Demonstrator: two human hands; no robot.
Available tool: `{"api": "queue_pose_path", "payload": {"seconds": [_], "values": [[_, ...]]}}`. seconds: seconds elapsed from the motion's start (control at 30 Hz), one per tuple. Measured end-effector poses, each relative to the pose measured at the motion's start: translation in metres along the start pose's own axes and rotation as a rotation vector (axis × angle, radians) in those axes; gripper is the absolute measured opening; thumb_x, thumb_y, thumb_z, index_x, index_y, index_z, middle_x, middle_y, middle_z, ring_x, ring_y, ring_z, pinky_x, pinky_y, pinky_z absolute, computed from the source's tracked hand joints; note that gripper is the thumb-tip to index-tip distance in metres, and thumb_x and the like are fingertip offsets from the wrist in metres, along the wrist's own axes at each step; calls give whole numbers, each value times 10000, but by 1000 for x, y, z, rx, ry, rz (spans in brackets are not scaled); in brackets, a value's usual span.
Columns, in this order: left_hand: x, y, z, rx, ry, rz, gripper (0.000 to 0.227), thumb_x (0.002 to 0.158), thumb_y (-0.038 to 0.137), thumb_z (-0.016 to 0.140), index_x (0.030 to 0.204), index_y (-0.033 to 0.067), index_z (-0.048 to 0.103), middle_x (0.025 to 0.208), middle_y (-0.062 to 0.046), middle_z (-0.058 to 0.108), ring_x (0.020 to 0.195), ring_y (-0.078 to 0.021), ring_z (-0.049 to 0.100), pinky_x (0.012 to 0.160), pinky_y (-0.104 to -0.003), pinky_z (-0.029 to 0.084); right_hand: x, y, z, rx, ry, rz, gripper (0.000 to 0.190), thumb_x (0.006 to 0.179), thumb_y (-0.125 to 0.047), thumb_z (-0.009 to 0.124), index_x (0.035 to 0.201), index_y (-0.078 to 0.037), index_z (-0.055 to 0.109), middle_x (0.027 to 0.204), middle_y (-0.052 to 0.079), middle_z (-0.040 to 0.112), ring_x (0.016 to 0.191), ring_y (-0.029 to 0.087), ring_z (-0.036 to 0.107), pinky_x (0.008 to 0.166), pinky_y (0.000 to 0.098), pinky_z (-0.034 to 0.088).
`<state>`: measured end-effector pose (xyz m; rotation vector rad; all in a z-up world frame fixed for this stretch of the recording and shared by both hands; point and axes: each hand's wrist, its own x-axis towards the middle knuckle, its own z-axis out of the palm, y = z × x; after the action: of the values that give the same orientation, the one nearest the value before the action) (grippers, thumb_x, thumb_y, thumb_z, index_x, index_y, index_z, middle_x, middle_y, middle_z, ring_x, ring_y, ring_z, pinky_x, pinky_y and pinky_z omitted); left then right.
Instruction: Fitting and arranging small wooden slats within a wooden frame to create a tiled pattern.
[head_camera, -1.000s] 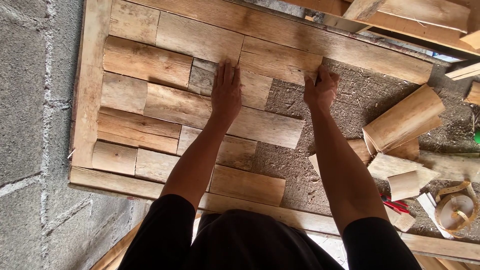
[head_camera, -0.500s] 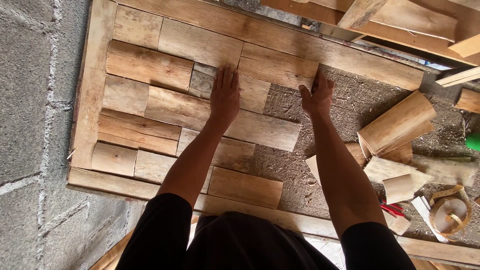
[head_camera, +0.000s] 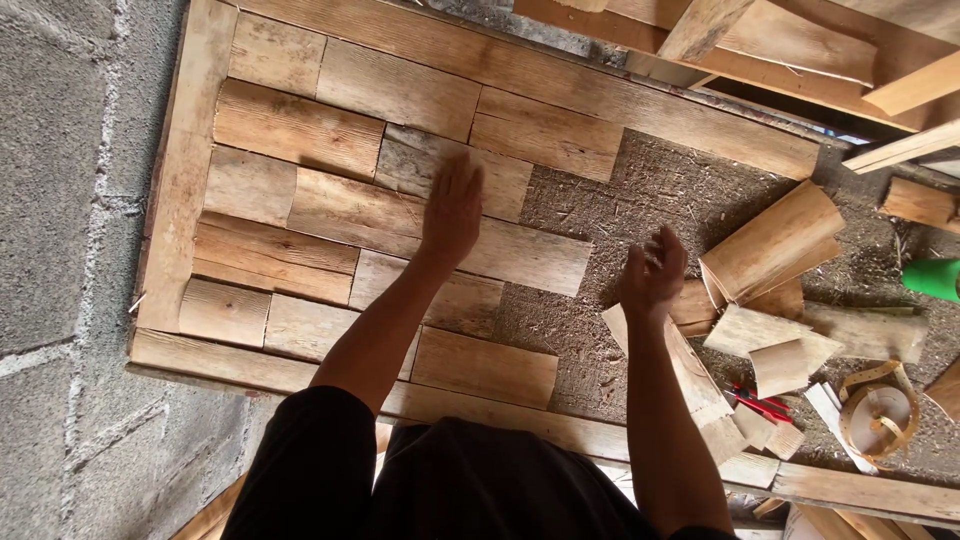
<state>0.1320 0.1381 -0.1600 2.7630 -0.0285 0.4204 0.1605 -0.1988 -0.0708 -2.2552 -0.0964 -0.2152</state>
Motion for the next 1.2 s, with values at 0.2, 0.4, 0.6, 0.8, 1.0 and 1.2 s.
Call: {"api": "queue_pose_path", "payload": {"seconds": [0.2,0.4,0.6,0.8,1.0,1.2], "values": [[-24,47,-28,25,-182,141,455,1040,202,557,1434,-26,546,1628,-218,375,1536,-375,304,1297,-467,225,-82,28,-79,-394,-129,-124,585,907,-141,794,1432,-64,547,1316,164,612,1258,341,606,1079,497,545],[-31,49,-17,118,-196,156,483,1024,210,550,1443,-31,531,1600,-230,391,1510,-386,319,1273,-464,231,-107,-19,-125,-746,-506,257,1095,668,-478,898,1537,-125,333,1592,168,317,1450,407,302,1178,579,253],[-23,52,-12,125,-237,130,426,981,154,601,1363,-32,582,1551,-216,450,1494,-370,361,1272,-420,288,-132,44,-134,-869,-495,88,1060,749,-455,857,1611,-167,311,1642,158,330,1514,373,336,1236,554,291],[-12,60,-6,80,-210,53,284,889,85,665,1155,-12,640,1435,-235,513,1400,-403,432,1183,-424,387,-113,21,-137,-842,-613,274,1156,675,-420,915,1623,-221,285,1626,123,328,1477,375,338,1229,547,278],[-5,70,-12,104,-240,27,339,866,91,680,1187,-6,632,1388,-256,505,1337,-441,454,1147,-461,415,-100,7,-154,-667,-563,226,1168,613,-434,946,1577,-189,335,1575,144,399,1473,367,355,1221,570,270],[-3,73,-14,153,-280,17,400,847,118,687,1211,-27,610,1370,-268,503,1326,-453,444,1117,-459,410,-61,-36,-155,-583,-605,147,1091,631,-417,936,1518,-117,377,1535,184,445,1390,376,447,1171,588,325]]}}
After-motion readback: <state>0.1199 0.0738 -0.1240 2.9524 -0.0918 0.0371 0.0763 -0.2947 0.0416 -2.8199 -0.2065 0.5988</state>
